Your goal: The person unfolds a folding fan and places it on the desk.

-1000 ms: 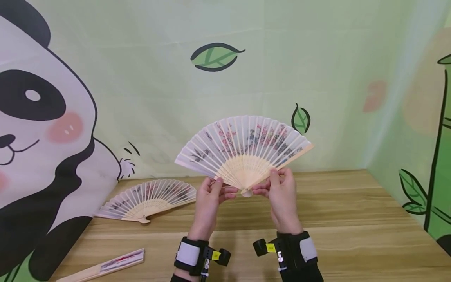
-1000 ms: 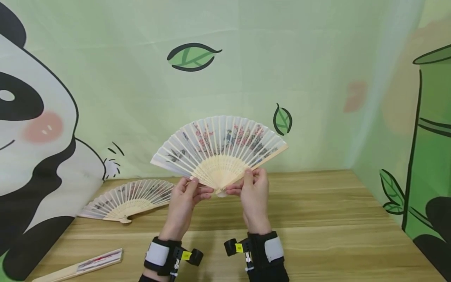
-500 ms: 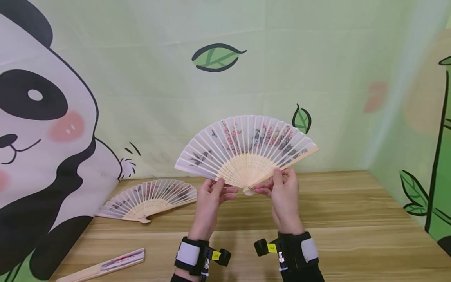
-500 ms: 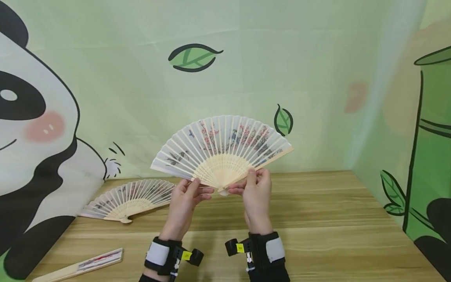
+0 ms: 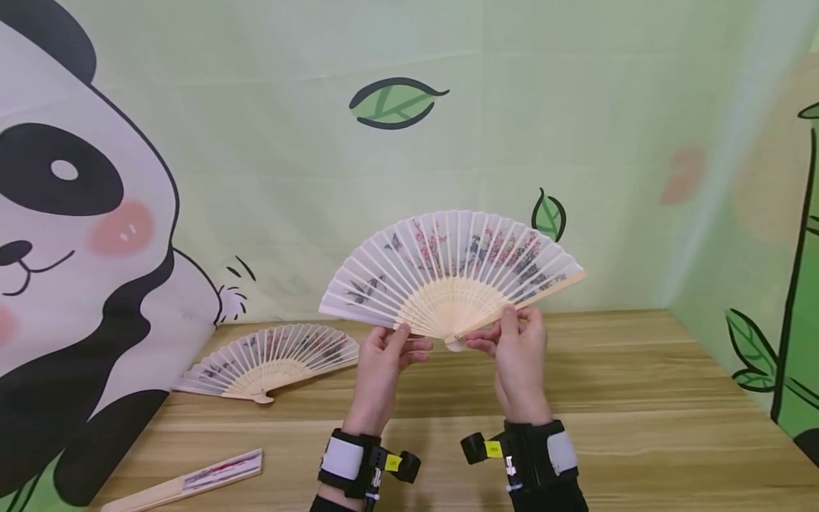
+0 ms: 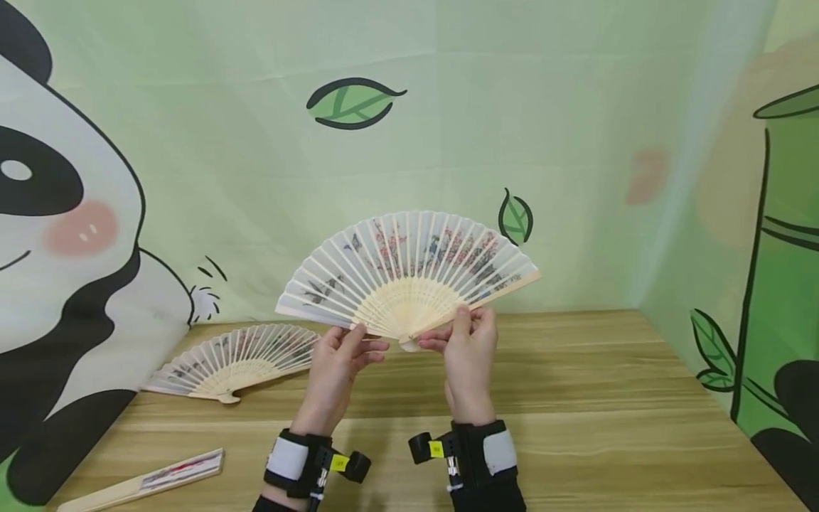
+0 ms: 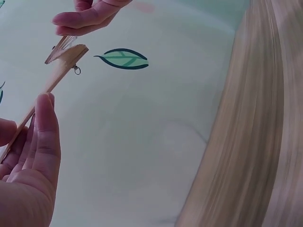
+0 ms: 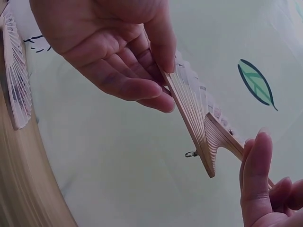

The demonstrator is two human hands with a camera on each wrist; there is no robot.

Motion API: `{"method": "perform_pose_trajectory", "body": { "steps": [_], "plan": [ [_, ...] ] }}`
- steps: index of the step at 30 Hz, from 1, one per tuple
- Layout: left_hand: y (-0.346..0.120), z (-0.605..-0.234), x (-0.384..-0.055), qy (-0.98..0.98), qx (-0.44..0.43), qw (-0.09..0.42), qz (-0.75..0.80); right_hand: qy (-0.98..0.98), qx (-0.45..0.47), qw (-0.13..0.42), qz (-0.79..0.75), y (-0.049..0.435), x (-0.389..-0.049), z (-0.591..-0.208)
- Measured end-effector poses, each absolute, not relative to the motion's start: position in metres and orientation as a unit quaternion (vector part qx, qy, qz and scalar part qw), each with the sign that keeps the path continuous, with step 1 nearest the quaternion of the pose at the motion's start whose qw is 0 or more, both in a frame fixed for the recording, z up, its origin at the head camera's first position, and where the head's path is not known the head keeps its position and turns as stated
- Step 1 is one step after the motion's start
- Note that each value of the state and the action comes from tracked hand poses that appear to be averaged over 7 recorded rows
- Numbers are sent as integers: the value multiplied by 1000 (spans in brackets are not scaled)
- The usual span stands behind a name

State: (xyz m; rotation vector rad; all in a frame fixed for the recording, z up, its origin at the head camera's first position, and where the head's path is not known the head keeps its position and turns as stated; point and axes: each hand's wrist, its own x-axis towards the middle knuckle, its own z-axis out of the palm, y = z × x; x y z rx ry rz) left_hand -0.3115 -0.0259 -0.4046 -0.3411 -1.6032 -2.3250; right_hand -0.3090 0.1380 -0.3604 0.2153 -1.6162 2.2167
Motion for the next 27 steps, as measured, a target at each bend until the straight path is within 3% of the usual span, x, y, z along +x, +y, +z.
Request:
{"method": "perform_pose_trajectory", "body": {
  "steps": [10,27],
  "plan": [
    [-27,-425,-329,-533,-95,113,-833,-580,29,159,799,143,-326,-376],
    [-32,-449,-347,-505,-40,129,-853,-565,-27,134,813,160,-344,-402]
  ]
}}
